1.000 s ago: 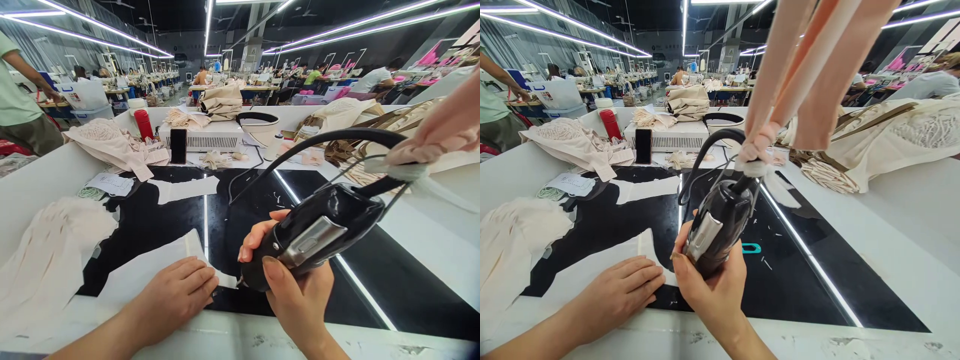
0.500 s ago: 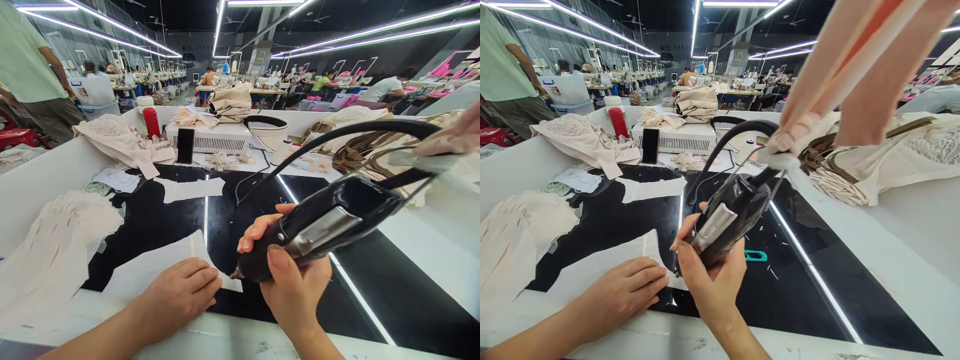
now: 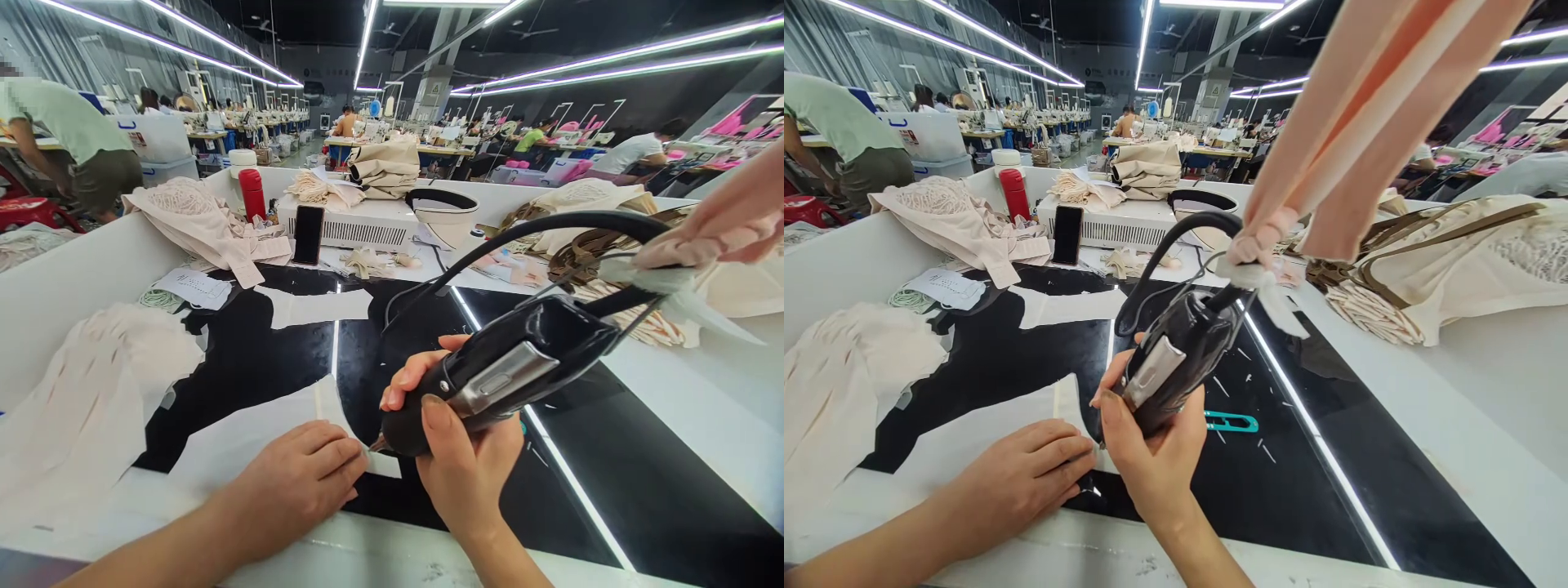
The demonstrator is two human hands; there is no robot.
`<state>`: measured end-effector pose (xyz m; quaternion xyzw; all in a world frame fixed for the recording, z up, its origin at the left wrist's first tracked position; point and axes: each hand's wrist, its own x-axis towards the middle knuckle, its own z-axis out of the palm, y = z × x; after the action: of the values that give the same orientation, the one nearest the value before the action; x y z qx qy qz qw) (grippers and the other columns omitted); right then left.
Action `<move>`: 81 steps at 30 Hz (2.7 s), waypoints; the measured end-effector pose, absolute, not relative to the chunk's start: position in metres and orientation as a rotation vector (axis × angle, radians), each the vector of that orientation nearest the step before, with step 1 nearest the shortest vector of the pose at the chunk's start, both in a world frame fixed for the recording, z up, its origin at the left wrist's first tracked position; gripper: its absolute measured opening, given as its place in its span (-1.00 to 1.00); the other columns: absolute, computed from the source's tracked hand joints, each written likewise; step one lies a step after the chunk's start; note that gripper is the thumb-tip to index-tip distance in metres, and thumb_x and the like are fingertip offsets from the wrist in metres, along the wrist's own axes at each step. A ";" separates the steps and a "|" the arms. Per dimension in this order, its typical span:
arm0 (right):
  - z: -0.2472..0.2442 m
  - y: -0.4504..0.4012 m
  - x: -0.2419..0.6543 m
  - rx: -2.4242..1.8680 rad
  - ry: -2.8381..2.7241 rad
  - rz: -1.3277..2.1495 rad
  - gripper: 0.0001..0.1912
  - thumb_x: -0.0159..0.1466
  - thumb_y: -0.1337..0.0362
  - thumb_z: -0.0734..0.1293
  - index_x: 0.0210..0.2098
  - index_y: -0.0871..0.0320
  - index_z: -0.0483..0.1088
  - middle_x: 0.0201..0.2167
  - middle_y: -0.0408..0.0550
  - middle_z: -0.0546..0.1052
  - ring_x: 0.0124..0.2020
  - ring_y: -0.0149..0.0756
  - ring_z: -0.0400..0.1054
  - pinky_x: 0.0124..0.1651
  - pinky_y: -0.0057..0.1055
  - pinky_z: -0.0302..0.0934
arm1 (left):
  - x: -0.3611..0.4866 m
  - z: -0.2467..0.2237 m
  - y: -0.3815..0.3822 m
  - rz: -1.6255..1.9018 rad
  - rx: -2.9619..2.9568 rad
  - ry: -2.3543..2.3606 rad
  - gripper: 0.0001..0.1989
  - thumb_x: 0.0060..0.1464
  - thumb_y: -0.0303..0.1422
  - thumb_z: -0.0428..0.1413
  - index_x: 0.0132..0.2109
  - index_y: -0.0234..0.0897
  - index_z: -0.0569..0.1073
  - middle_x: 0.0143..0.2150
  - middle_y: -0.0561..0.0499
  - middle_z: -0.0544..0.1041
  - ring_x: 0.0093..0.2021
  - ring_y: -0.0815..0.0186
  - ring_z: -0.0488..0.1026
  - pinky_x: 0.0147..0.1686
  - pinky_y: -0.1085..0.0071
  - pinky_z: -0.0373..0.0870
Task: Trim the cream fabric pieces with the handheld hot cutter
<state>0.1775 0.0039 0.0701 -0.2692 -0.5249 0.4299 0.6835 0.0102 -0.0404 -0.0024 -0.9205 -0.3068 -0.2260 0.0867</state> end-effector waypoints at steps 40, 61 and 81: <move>0.066 -0.006 0.188 -0.589 -1.161 0.982 -0.64 0.28 0.13 0.49 0.02 -0.05 0.39 -0.38 -0.19 0.50 -0.47 -0.35 0.42 -0.44 -0.39 0.38 | 0.000 -0.009 -0.036 -0.734 -2.748 -0.899 -0.76 0.45 -0.43 -0.01 0.07 -0.46 0.50 -0.01 -0.09 0.59 0.00 0.18 0.52 0.08 0.26 0.56; 0.064 0.019 0.194 -0.632 -1.156 0.918 -0.64 0.23 0.22 0.50 -0.03 -0.01 0.38 -0.39 -0.24 0.53 -0.52 -0.39 0.43 -0.45 -0.40 0.38 | -0.046 0.005 -0.034 -0.616 -2.753 -1.066 -0.68 0.39 -0.59 -0.10 0.13 -0.36 0.46 0.03 -0.09 0.60 0.06 0.23 0.55 0.15 0.27 0.54; 0.066 0.033 0.158 -0.571 -1.152 1.007 -0.79 0.22 0.20 0.45 -0.26 0.05 0.33 -0.41 -0.25 0.48 -0.51 -0.41 0.37 -0.41 -0.39 0.36 | -0.024 0.045 0.011 -0.445 -3.130 -1.285 -0.66 0.16 -0.46 0.33 0.00 -0.24 0.39 0.26 -0.15 0.45 0.38 0.10 0.31 0.31 0.15 0.40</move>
<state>0.1578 0.0329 0.0657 -0.2550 -0.5142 0.4494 0.6846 -0.0242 0.0110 0.0446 -0.9088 -0.3731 -0.1292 -0.1352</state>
